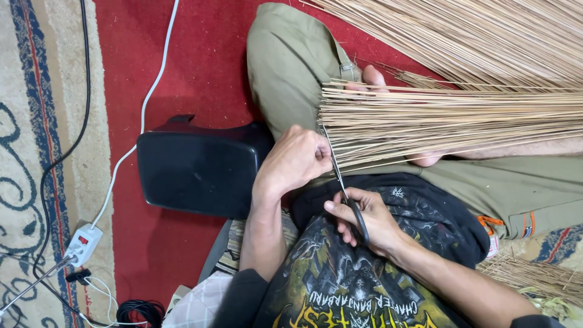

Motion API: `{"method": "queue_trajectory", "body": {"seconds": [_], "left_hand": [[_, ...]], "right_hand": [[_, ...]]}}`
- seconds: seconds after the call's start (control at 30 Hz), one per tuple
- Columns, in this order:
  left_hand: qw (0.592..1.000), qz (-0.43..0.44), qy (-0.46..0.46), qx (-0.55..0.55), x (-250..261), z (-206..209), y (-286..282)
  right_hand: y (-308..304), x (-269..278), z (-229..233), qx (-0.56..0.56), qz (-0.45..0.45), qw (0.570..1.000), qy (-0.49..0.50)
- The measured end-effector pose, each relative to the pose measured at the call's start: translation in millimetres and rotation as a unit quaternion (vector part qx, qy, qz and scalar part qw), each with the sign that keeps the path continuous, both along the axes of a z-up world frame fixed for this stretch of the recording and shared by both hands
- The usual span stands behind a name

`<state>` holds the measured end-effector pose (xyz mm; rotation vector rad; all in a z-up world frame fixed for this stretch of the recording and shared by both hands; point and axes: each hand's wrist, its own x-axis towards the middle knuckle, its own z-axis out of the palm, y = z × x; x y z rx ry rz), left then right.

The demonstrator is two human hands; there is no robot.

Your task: Trimming the ends of a bundle of thin wooden sticks using scissors while sitting on the floor.

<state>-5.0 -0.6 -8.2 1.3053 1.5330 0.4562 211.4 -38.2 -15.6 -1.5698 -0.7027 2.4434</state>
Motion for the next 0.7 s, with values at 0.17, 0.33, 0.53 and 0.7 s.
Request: {"method": "queue_trajectory", "body": {"seconds": [0.17,0.33,0.53,0.7], "left_hand": [[1.0,0.008,0.009,0.005,1,-8,-1],[1.0,0.01,0.024,0.008,2,-8,0],[0.996,0.047,0.003,-0.073,-4,8,-2],[0.96,0.143,-0.163,-0.177,-17,32,0]], "right_hand": [[0,1,3,-0.003,-0.005,1.0,0.002],[0,1,4,0.01,-0.003,1.0,0.001],[1,2,5,0.006,-0.015,1.0,0.018],[1,5,4,0.009,-0.015,1.0,0.022]]}}
